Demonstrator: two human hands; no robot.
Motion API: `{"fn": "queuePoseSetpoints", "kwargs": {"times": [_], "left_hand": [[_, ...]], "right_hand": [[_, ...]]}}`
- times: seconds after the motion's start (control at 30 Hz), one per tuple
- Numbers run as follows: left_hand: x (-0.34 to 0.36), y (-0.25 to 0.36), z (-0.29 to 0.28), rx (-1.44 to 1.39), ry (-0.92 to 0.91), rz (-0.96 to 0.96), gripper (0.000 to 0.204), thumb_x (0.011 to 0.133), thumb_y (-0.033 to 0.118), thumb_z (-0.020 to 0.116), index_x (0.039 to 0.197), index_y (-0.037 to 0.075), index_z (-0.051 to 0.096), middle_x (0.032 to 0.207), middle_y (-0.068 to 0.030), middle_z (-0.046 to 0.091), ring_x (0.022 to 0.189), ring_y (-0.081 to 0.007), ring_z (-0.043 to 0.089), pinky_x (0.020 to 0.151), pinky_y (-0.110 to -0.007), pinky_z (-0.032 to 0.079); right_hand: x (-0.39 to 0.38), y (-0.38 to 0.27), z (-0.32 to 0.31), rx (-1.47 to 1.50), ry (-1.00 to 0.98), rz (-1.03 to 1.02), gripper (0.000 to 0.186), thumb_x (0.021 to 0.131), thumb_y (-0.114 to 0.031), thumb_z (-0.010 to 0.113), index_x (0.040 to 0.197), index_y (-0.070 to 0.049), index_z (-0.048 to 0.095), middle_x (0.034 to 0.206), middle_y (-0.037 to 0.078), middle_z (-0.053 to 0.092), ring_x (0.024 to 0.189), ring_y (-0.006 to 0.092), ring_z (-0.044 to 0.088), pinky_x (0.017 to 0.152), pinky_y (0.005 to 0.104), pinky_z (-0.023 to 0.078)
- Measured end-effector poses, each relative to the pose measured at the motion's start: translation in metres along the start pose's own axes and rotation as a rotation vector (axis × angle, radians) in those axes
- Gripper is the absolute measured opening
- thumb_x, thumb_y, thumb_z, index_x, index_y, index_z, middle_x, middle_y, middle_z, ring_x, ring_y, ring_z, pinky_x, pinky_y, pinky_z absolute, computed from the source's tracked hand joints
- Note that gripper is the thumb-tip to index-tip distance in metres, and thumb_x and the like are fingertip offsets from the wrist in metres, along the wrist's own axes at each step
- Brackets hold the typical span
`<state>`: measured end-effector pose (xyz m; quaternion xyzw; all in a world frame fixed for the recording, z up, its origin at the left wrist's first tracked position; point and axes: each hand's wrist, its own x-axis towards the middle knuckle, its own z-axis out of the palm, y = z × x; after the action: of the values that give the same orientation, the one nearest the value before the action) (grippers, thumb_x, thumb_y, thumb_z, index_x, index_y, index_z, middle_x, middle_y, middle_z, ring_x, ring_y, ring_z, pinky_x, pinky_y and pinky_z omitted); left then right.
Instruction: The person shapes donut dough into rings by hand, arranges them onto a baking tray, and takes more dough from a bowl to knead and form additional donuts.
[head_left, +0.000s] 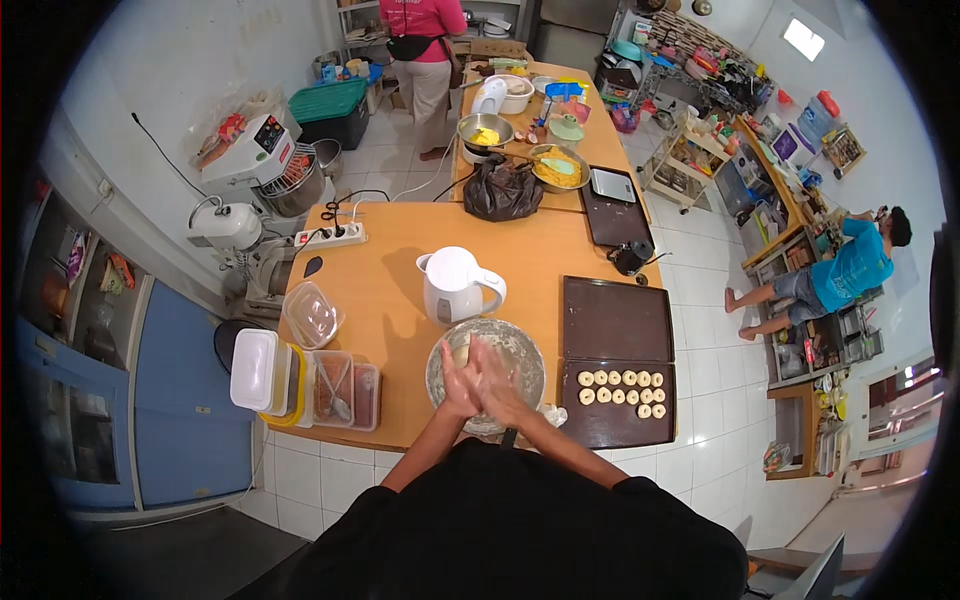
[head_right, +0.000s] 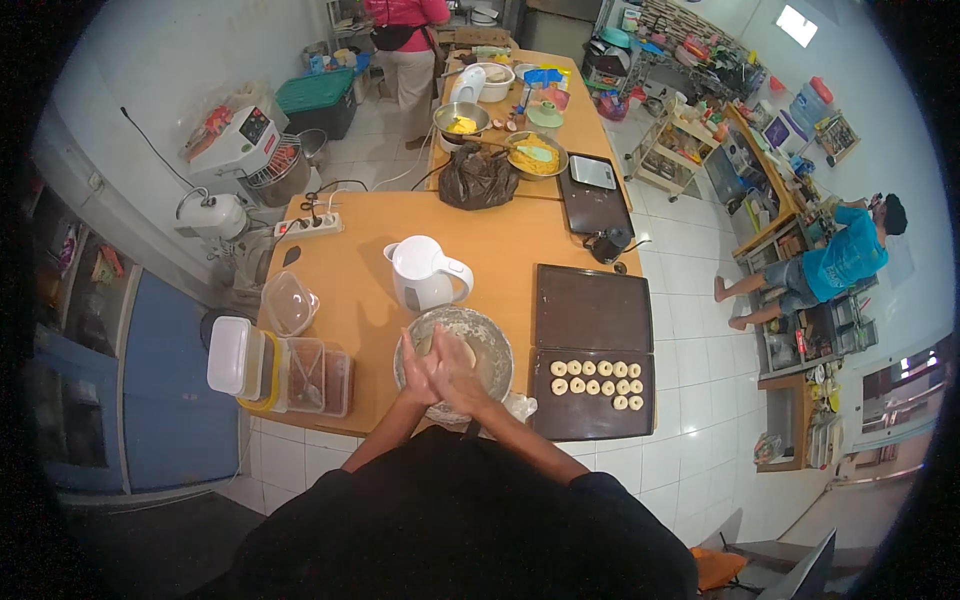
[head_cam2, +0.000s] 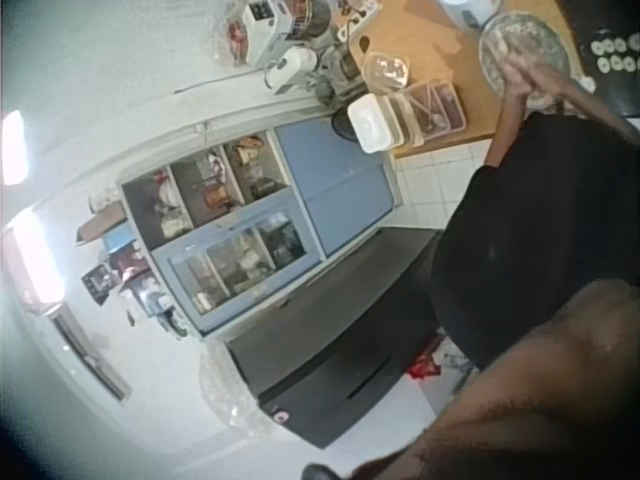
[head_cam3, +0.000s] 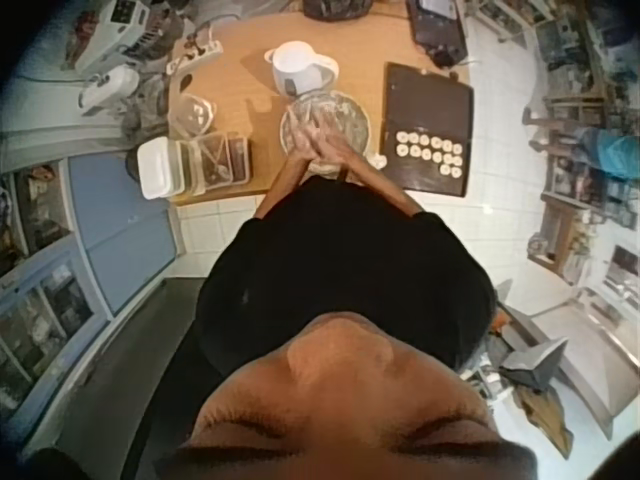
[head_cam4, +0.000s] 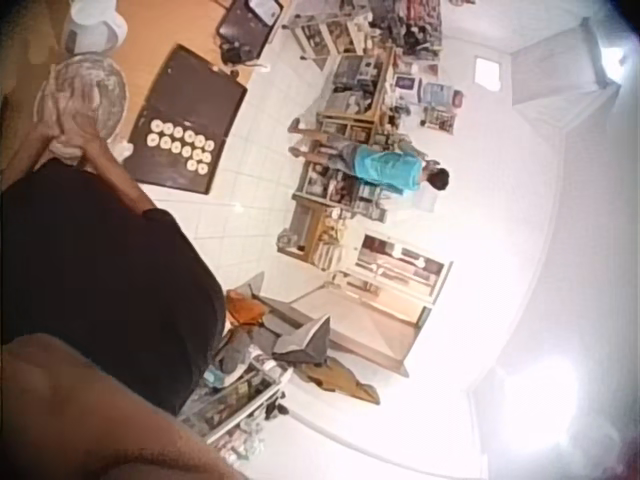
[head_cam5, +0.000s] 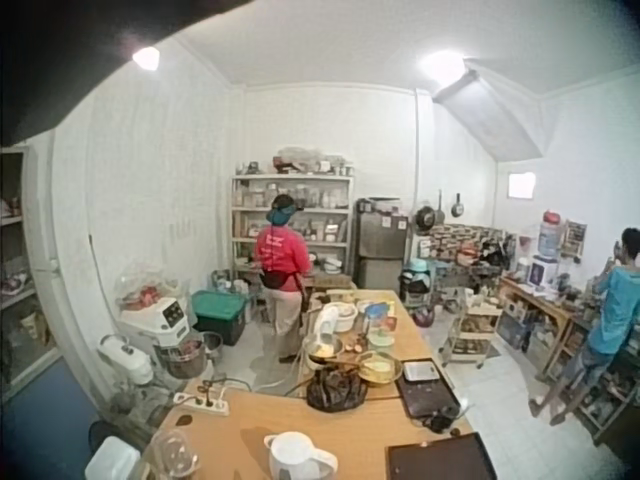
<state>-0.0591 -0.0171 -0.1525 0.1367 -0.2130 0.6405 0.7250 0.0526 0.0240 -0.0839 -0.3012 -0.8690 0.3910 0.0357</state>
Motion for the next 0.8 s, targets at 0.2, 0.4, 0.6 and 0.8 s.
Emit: {"fn": "queuePoseSetpoints", "kwargs": {"times": [0.2, 0.4, 0.6, 0.8], "left_hand": [[0.028, -0.032, 0.020, 0.271, 0.975, 0.408, 0.076, 0.087, 0.080, 0.037, 0.148, 0.035, 0.037, 0.160, 0.0081, 0.026, 0.148, -0.0225, 0.021, 0.120, -0.055, 0.012], [0.037, -0.036, 0.041, 0.166, 0.419, 0.060, 0.083, 0.085, 0.081, 0.038, 0.154, 0.038, 0.021, 0.163, 0.0057, 0.019, 0.147, -0.0254, 0.025, 0.118, -0.056, 0.018], [0.056, -0.028, 0.080, 0.051, 0.892, 0.395, 0.079, 0.092, 0.075, 0.030, 0.157, 0.031, 0.021, 0.164, 0.0041, 0.019, 0.149, -0.0271, 0.020, 0.119, -0.057, 0.013], [0.049, -0.039, 0.046, 0.389, 0.760, 0.514, 0.075, 0.091, 0.073, 0.038, 0.152, 0.030, 0.032, 0.159, -0.0027, 0.030, 0.147, -0.0228, 0.024, 0.120, -0.055, 0.013]], "right_hand": [[0.012, -0.007, -0.001, -0.184, 0.037, 0.051, 0.080, 0.097, -0.053, 0.038, 0.158, -0.013, 0.005, 0.163, 0.023, 0.001, 0.149, 0.0465, 0.002, 0.109, 0.0749, 0.005], [0.030, 0.006, -0.007, -0.144, 0.188, 0.148, 0.087, 0.095, -0.052, 0.044, 0.158, -0.013, 0.001, 0.162, 0.024, -0.009, 0.148, 0.0492, -0.008, 0.106, 0.0777, 0.003], [0.020, -0.002, -0.008, 0.053, 0.143, 0.167, 0.086, 0.096, -0.058, 0.039, 0.159, -0.014, 0.001, 0.162, 0.025, -0.003, 0.148, 0.0488, -0.003, 0.106, 0.0770, 0.002], [0.021, -0.030, -0.002, -0.013, 0.282, 0.083, 0.076, 0.099, -0.041, 0.043, 0.159, -0.017, 0.004, 0.162, 0.024, -0.003, 0.149, 0.0451, -0.001, 0.109, 0.0727, 0.001]]}}
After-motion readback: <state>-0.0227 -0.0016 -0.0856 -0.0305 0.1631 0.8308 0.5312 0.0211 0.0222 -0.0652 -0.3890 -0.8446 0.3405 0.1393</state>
